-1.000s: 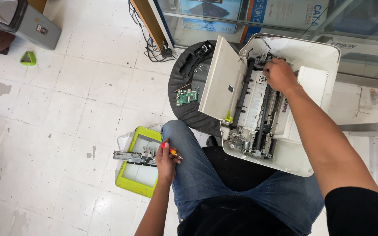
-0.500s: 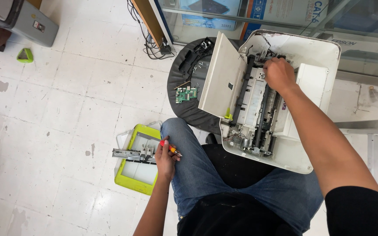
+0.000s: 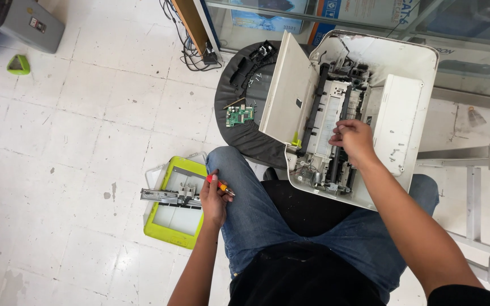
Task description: Disassembling a printer to clean its internal components using a screwdriver and a brush.
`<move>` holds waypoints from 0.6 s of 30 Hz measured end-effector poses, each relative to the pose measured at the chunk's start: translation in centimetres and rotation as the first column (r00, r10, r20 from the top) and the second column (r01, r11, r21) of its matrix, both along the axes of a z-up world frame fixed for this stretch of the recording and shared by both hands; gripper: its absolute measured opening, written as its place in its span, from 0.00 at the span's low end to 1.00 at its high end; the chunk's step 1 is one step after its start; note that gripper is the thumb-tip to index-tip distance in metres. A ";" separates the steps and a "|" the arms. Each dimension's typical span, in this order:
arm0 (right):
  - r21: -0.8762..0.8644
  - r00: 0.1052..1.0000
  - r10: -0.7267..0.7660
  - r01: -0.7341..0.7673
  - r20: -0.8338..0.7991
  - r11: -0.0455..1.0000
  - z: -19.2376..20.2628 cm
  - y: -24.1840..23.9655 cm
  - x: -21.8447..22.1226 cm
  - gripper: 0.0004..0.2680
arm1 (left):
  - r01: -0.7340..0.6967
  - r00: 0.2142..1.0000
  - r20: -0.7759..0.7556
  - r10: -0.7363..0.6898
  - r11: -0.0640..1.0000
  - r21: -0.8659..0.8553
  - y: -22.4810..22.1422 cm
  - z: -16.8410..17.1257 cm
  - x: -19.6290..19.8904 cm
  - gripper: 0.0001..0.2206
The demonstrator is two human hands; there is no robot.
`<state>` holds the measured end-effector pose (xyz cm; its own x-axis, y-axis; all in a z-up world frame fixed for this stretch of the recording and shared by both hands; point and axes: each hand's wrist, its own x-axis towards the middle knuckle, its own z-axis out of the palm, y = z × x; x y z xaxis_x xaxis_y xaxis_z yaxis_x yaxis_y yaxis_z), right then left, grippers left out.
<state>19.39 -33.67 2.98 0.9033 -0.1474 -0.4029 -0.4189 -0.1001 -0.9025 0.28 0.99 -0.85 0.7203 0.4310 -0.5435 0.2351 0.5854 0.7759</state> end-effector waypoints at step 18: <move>-0.137 0.999 0.014 -0.020 -0.042 0.990 0.4 2.4 2.0 0.15 | 0.001 0.999 0.045 0.000 1.000 -0.015 0.0 -0.7 -0.1 0.19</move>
<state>21.38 -31.24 3.36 0.8893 -0.1886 -0.4166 -0.4524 -0.2296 -0.8618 0.16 0.98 -1.56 0.7446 0.4225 -0.5168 0.2002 0.5972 0.7767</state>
